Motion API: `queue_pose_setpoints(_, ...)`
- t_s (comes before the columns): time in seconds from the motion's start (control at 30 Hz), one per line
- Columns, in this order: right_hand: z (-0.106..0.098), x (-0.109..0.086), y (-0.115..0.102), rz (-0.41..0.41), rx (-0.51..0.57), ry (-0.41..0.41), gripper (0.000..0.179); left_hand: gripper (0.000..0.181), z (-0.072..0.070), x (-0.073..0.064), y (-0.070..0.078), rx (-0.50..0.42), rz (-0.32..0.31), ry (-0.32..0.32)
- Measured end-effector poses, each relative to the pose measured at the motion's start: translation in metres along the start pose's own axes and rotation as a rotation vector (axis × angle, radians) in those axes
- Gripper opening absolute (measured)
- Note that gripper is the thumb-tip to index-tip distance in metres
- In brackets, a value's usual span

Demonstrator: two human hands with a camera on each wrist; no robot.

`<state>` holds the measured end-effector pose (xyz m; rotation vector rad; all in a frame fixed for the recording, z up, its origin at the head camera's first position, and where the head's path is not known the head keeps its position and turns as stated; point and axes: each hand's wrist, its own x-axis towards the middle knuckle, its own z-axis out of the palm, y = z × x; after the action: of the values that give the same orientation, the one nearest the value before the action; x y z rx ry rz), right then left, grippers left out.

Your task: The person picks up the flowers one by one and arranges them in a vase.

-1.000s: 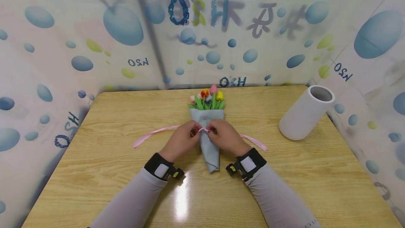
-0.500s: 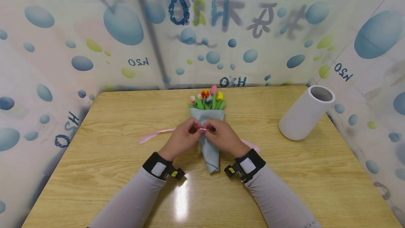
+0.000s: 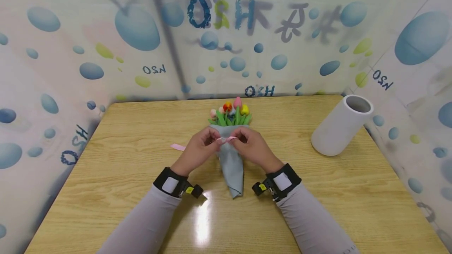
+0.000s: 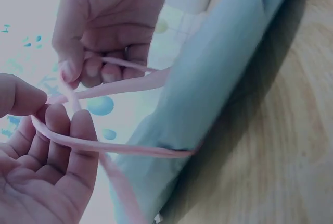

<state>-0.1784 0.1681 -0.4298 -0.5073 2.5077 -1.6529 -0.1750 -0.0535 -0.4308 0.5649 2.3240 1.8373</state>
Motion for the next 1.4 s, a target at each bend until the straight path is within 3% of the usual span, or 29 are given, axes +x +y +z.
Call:
queue_pose_setpoints(0.17, -0.009, -0.001, 0.002, 0.007, 0.052, 0.012, 0.010, 0.030, -0.008, 0.000, 0.005, -0.069, -0.026, 0.010)
queue_pose_setpoints(0.43, -0.026, -0.006, 0.007, 0.052, 0.110, 0.015, 0.015, 0.030, -0.028, -0.007, 0.010, -0.049, -0.025, 0.071)
queue_pose_setpoints(0.57, -0.038, -0.011, 0.011, 0.092, 0.072, 0.037, 0.021, 0.025, -0.045, -0.016, 0.010, -0.004, -0.032, 0.100)
queue_pose_setpoints(0.77, -0.057, -0.021, 0.017, 0.130, 0.008, 0.072, 0.023, 0.025, -0.074, -0.036, 0.002, 0.136, -0.072, 0.116)
queue_pose_setpoints(0.9, -0.068, -0.030, 0.026, 0.126, -0.063, 0.082, 0.024, 0.025, -0.092, -0.051, -0.001, 0.253, -0.079, 0.125)
queue_pose_setpoints(1.03, -0.083, -0.039, 0.039, 0.115, -0.205, 0.084, 0.021, 0.027, -0.104, -0.063, -0.002, 0.377, -0.073, 0.139)
queue_pose_setpoints(1.23, -0.106, -0.052, 0.051, 0.157, -0.450, 0.064, 0.015, 0.035, -0.121, -0.080, -0.006, 0.519, -0.184, 0.143)
queue_pose_setpoints(1.4, -0.119, -0.057, 0.055, 0.204, -0.551, 0.037, 0.010, 0.039, -0.137, -0.092, -0.011, 0.592, -0.267, 0.136)
